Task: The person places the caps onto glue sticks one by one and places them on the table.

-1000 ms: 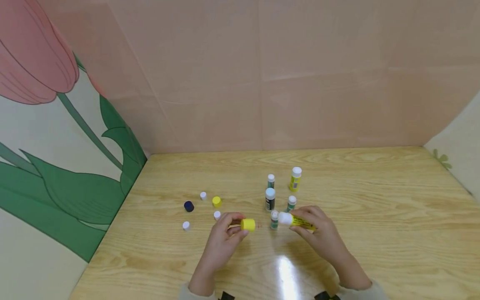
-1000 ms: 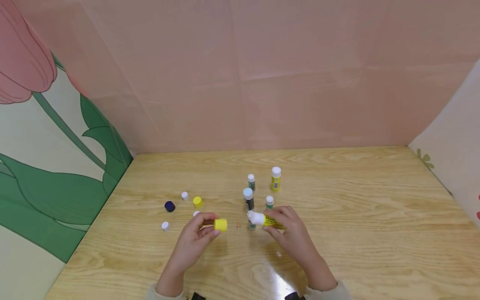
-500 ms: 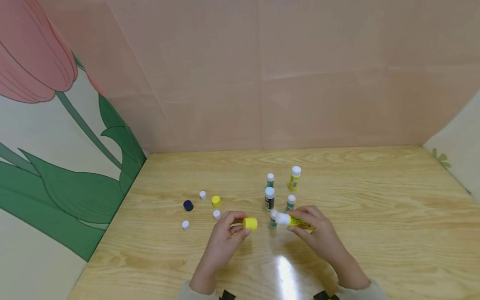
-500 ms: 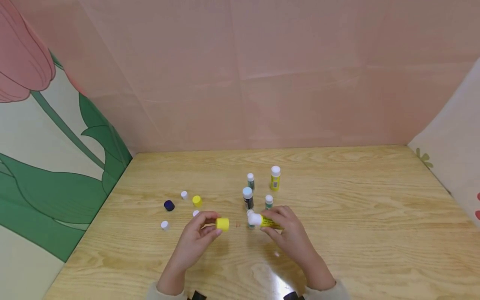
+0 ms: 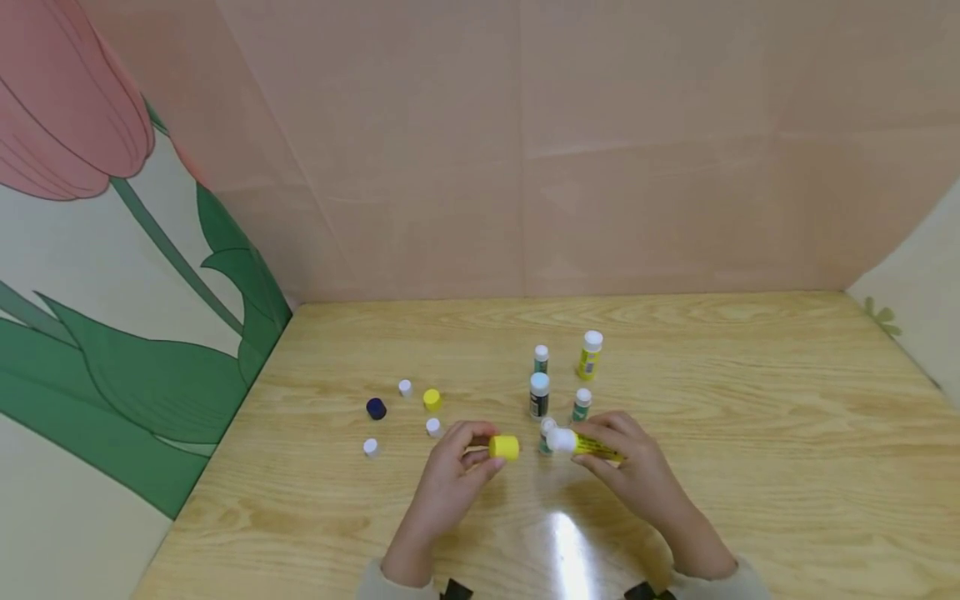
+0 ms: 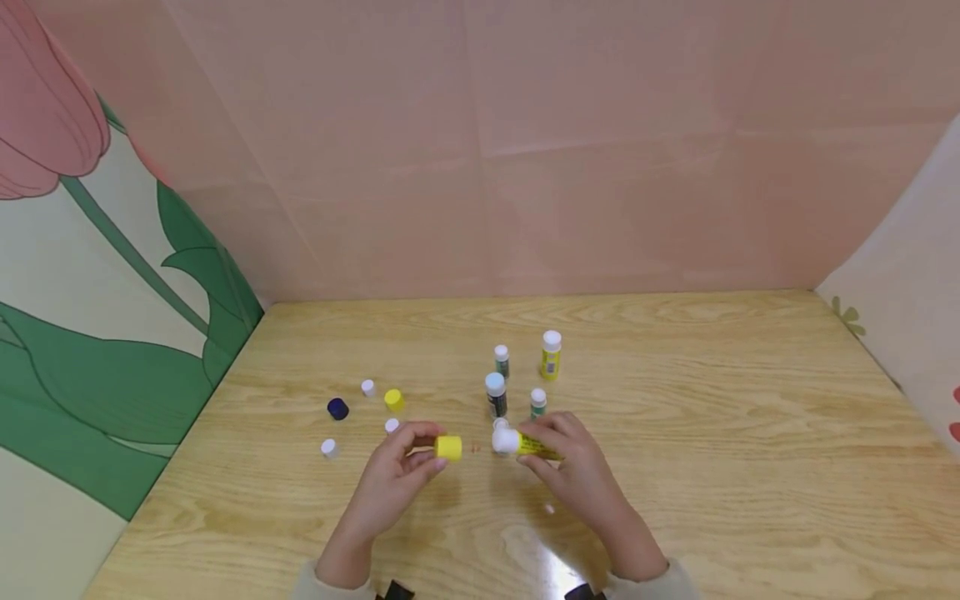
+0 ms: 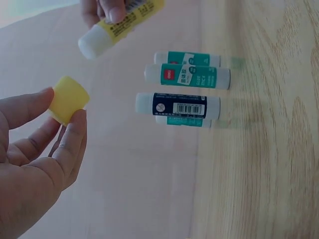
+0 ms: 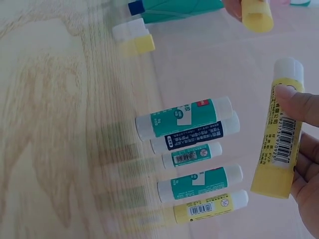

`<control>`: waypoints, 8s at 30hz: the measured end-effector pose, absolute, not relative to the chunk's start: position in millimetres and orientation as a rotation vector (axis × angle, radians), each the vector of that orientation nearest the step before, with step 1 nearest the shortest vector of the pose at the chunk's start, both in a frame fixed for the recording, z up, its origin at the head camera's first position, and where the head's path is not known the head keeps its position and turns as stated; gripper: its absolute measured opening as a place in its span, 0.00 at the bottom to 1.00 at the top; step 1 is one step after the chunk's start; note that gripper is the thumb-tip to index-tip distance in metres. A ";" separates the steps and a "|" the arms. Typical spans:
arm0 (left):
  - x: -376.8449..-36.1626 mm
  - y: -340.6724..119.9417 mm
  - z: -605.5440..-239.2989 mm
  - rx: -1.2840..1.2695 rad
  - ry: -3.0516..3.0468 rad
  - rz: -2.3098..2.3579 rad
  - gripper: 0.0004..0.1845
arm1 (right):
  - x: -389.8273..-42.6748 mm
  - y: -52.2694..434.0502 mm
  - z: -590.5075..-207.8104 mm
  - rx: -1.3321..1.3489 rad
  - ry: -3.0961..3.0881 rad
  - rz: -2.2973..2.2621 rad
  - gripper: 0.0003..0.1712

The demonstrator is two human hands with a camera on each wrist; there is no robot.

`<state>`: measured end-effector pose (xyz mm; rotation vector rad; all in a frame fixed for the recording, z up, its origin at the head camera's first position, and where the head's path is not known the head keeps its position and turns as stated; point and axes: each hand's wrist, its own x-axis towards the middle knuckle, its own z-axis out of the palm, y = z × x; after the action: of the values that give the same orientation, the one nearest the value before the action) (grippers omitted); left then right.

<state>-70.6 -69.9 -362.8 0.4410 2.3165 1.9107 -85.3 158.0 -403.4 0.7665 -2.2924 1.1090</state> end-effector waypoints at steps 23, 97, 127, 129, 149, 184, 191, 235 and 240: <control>-68.8 -66.1 -362.5 0.458 2.267 1.973 0.14 | -83.8 154.7 -404.6 0.802 -2.290 1.103 0.23; -67.2 -56.2 -365.8 0.481 2.208 1.990 0.13 | -82.5 145.5 -411.1 0.889 -2.254 1.107 0.22; -65.5 -53.3 -362.7 0.492 2.241 1.949 0.13 | -82.2 144.6 -412.8 0.902 -2.267 1.105 0.22; -65.3 -53.3 -362.3 0.493 2.243 1.948 0.13 | -82.4 144.6 -413.0 0.904 -2.267 1.097 0.22; -64.4 -51.1 -361.5 0.487 2.248 1.937 0.14 | -80.0 144.7 -411.6 0.895 -2.301 1.097 0.22; -73.5 -50.9 -397.4 0.577 2.291 1.921 0.16 | -81.6 142.5 -414.0 0.921 -2.290 1.024 0.22; -73.3 -50.7 -396.3 0.585 2.299 1.916 0.16 | -81.7 142.3 -413.1 0.928 -2.276 1.014 0.22; -71.6 -49.2 -398.9 0.567 2.288 1.925 0.16 | -78.5 138.3 -412.3 0.946 -2.246 1.019 0.23; -71.5 -49.0 -398.7 0.570 2.292 1.921 0.16 | -78.5 137.9 -412.6 0.939 -2.251 1.015 0.23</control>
<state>-71.5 -49.0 -398.7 0.5696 2.2918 1.9212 -78.5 137.9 -412.6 0.9385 -2.2513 1.0147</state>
